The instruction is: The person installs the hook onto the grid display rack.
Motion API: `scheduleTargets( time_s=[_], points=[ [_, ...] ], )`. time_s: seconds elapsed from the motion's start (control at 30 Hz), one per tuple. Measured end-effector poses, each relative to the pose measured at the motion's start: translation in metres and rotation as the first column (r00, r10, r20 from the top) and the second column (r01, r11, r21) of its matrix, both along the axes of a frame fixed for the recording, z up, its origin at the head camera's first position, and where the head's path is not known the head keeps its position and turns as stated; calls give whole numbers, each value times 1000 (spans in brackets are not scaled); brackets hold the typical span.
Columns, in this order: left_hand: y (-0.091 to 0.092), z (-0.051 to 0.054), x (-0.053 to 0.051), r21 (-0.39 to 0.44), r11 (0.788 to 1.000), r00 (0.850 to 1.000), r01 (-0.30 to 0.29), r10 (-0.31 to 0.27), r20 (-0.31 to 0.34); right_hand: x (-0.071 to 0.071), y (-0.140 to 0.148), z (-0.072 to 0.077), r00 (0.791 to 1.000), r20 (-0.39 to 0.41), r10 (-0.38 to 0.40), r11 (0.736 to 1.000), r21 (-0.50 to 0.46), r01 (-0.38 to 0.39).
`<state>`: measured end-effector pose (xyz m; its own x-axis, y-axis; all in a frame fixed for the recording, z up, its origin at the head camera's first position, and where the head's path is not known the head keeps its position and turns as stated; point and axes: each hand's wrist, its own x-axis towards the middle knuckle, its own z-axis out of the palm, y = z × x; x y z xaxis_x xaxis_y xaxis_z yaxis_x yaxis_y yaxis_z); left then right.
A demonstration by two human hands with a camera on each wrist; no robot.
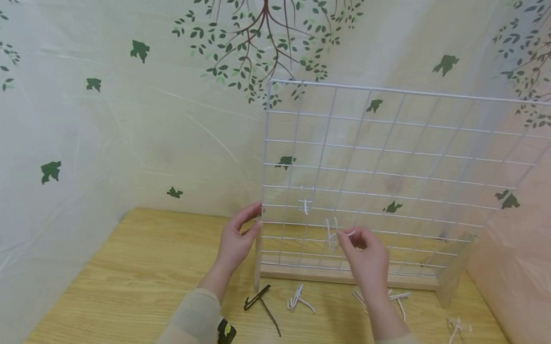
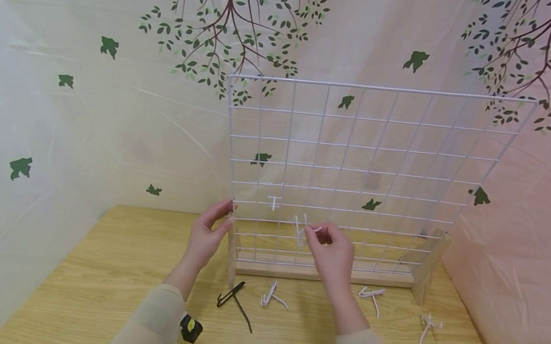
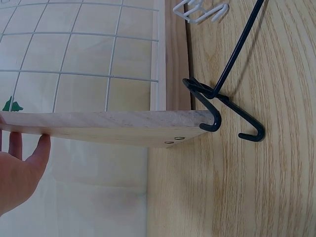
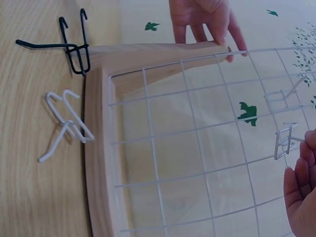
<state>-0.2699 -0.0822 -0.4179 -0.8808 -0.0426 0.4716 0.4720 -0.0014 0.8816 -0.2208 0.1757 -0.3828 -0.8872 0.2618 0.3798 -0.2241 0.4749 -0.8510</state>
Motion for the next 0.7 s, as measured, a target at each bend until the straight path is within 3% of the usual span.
scheduleTargets(
  time_s=[0.2,0.4,0.7],
  points=[
    [0,-2,-3,7,1000,1000,4,-4,19,-1,4,14,999,34,12,1000,17,-13],
    [0,0,-2,4,1000,999,6,-7,42,-2,8,25,1000,-1,1,1000,31,0],
    [1,24,19,-16,1000,999,9,-8,51,-4,5,39,998,-60,5,1000,24,-3]
  ],
)
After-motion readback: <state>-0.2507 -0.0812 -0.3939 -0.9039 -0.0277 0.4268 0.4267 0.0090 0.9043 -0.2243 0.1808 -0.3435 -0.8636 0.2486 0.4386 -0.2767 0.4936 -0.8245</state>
